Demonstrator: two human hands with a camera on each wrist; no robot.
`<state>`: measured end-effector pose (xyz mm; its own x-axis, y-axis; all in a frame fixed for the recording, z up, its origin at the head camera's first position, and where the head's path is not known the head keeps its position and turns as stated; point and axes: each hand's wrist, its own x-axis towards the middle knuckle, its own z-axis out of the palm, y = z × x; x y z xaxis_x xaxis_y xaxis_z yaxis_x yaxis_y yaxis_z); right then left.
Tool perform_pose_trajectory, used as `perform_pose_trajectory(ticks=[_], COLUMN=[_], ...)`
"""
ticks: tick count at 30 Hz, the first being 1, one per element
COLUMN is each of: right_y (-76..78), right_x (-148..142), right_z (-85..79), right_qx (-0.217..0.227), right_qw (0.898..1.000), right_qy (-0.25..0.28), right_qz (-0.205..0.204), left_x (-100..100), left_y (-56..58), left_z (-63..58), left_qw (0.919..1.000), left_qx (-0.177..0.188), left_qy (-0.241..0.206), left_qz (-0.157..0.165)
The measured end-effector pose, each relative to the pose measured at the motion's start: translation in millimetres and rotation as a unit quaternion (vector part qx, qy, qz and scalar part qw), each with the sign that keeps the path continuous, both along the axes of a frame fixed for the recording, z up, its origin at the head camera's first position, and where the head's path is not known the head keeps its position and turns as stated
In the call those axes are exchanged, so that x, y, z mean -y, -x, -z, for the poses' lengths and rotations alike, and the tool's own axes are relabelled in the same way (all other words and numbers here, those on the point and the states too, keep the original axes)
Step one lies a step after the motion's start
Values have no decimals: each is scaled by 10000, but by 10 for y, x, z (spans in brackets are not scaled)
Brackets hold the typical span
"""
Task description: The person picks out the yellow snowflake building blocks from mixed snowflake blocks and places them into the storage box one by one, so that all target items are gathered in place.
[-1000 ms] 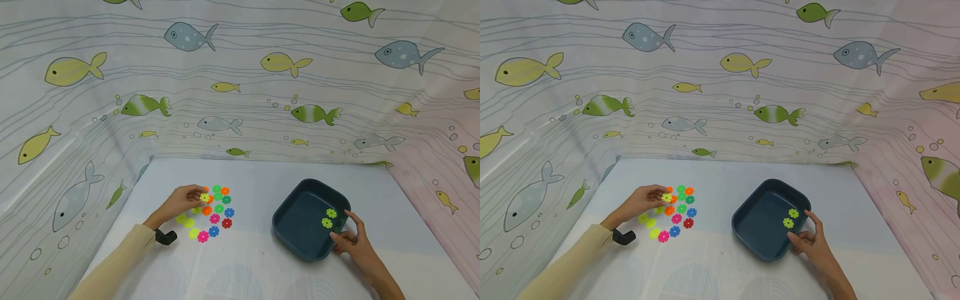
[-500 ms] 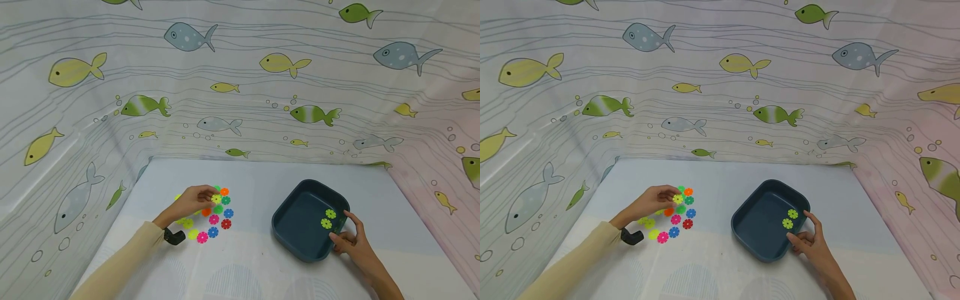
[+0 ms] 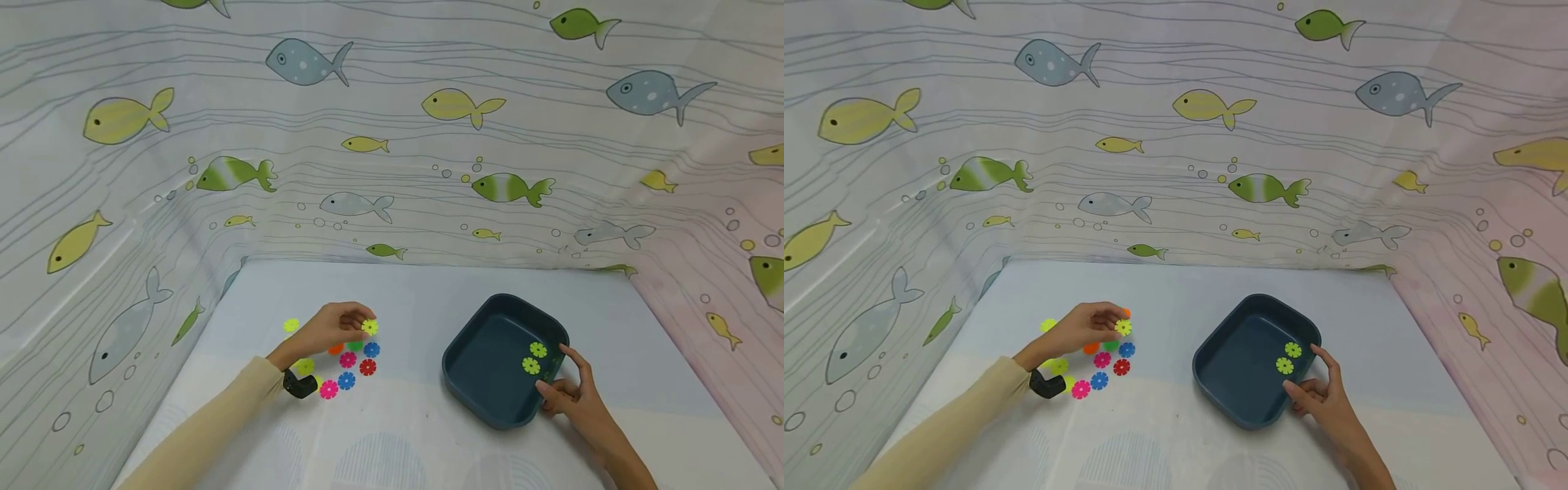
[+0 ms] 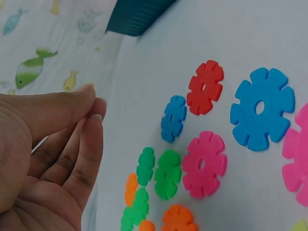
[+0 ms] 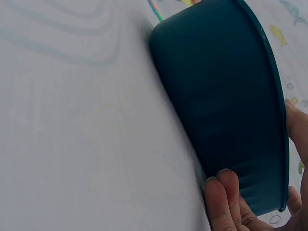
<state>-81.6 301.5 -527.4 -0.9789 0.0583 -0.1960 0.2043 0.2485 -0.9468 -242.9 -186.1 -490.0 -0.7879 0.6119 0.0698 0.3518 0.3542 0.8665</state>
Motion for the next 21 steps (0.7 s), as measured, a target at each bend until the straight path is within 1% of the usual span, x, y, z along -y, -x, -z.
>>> perform_pose_trajectory(ticks=[2,6,9,15,21], right_y=[4,6,5,2,3], right_x=[7,17,23,33,49], right_z=[-11,-23,-29,-40,-49], right_qx=[22,39,43,47,41], right_qw=[10000,10000,10000,10000,9999], right_qy=[-23,-33,-23,-14,-10], right_qz=[13,19,20,32,107], left_x=[-41,-113,-158,-251,-339], left_y=[7,15,26,42,51], left_z=[-4,-9,-4,-8,-58], left_qw=[10000,9996,9994,9994,9988], left_qx=[-4,134,202,126,135], left_qy=[-26,-172,-177,-81,-74], left_qz=[43,163,237,326,469])
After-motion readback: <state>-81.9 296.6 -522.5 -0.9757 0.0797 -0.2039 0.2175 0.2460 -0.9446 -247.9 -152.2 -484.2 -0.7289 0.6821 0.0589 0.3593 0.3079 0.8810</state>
